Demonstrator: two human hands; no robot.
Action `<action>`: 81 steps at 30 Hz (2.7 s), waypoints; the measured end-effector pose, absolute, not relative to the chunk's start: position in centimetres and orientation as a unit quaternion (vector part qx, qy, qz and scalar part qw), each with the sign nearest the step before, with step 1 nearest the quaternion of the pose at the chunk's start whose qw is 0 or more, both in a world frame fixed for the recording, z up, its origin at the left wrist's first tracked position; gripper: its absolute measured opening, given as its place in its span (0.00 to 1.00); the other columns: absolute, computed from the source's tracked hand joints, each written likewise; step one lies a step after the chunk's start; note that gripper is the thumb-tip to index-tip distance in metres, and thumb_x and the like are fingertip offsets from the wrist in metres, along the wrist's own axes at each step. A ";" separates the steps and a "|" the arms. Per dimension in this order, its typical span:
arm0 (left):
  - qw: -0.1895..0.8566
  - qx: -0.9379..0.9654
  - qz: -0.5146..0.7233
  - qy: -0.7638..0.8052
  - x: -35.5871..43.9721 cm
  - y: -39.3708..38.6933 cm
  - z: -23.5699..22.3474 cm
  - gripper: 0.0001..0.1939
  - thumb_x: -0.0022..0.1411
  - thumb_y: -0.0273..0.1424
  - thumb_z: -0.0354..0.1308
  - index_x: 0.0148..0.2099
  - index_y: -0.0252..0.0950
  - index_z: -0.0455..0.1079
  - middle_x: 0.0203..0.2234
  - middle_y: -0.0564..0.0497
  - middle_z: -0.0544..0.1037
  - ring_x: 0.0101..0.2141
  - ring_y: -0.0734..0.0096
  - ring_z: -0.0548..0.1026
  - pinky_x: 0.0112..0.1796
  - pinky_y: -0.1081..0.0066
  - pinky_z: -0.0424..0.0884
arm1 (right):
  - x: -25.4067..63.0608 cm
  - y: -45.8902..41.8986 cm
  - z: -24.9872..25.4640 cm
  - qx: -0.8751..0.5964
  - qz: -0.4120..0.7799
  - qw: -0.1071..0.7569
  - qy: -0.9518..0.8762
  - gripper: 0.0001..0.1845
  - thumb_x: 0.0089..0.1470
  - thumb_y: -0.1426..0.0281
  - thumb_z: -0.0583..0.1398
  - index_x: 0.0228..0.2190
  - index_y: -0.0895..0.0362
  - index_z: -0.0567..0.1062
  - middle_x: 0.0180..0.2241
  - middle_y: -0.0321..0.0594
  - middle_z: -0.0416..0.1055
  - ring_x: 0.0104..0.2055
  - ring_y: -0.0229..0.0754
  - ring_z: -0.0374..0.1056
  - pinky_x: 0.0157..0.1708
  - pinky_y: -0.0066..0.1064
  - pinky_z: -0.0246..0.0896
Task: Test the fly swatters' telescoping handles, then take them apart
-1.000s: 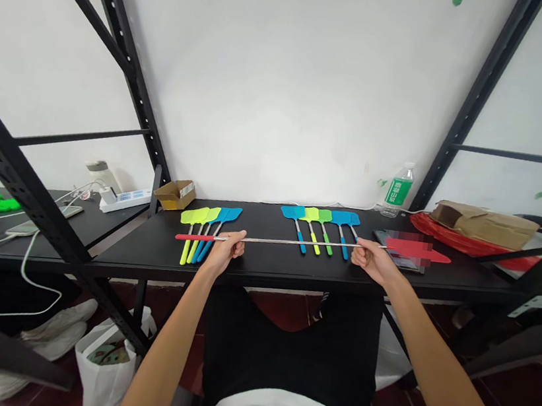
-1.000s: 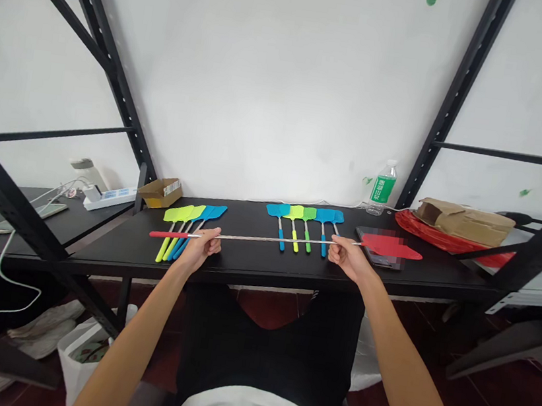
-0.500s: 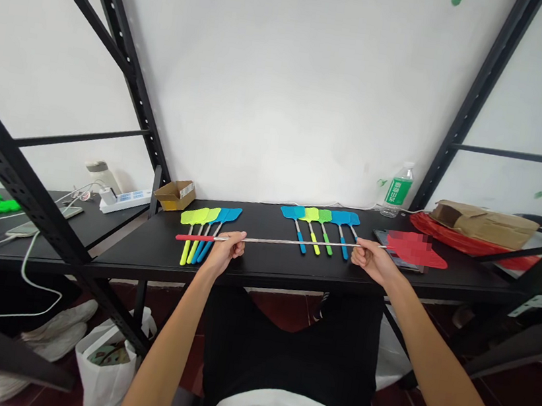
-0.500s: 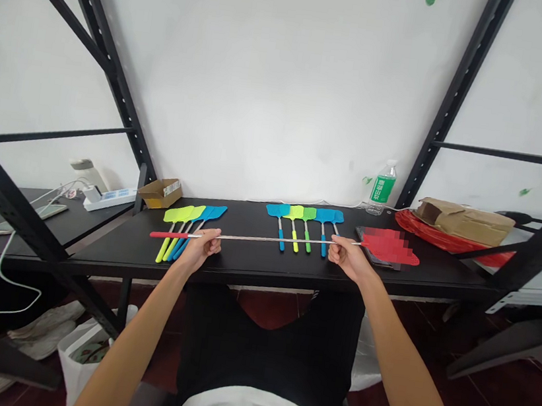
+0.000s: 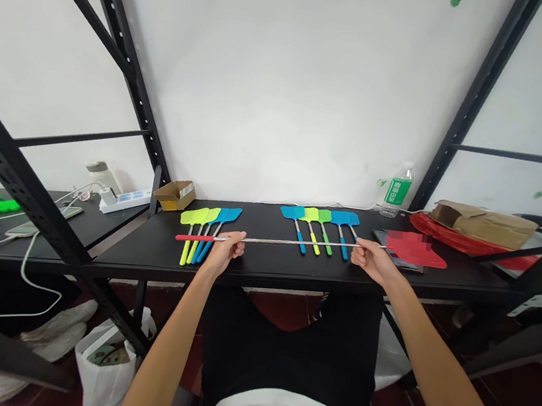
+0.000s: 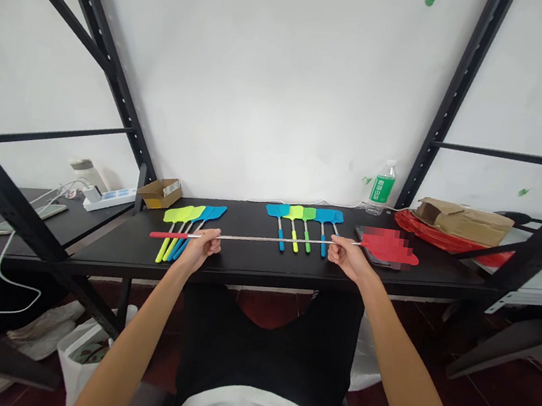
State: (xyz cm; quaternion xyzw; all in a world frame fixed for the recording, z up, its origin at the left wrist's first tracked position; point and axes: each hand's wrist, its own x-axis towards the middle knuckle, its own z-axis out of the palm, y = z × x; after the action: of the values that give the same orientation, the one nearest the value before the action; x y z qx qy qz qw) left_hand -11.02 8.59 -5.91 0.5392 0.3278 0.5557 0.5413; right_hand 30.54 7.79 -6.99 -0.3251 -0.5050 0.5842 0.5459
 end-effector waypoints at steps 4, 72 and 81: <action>0.541 0.539 0.555 0.329 -11.0 8.5 -5.9 0.23 0.59 0.41 0.66 0.21 0.35 0.61 0.15 0.56 0.62 0.17 0.82 0.57 0.20 0.74 0.52 | 30.4 7.7 -6.8 -0.327 0.582 0.547 -0.505 0.24 0.56 0.57 0.66 0.16 0.55 0.68 0.14 0.33 0.59 0.19 0.35 0.53 0.24 0.34 0.50; 0.543 0.537 0.562 0.318 -11.0 8.6 -6.0 0.20 0.59 0.38 0.66 0.22 0.34 0.63 0.16 0.57 0.63 0.17 0.82 0.58 0.21 0.74 0.52 | 30.2 7.6 -6.6 -0.325 0.592 0.551 -0.490 0.24 0.50 0.57 0.70 0.14 0.56 0.70 0.13 0.34 0.59 0.18 0.34 0.53 0.22 0.32 0.49; 0.543 0.535 0.563 0.321 -11.0 8.6 -5.9 0.21 0.58 0.38 0.67 0.22 0.34 0.63 0.16 0.57 0.62 0.18 0.81 0.57 0.21 0.74 0.51 | 30.4 7.8 -6.9 -0.316 0.603 0.549 -0.485 0.23 0.54 0.60 0.68 0.15 0.56 0.71 0.14 0.34 0.59 0.19 0.34 0.54 0.24 0.32 0.50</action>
State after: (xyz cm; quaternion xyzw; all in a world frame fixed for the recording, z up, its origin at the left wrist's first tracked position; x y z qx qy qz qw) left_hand -10.95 8.64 -5.95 0.5345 0.3208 0.5626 0.5430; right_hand 30.42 7.80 -6.85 -0.3158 -0.4845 0.6035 0.5489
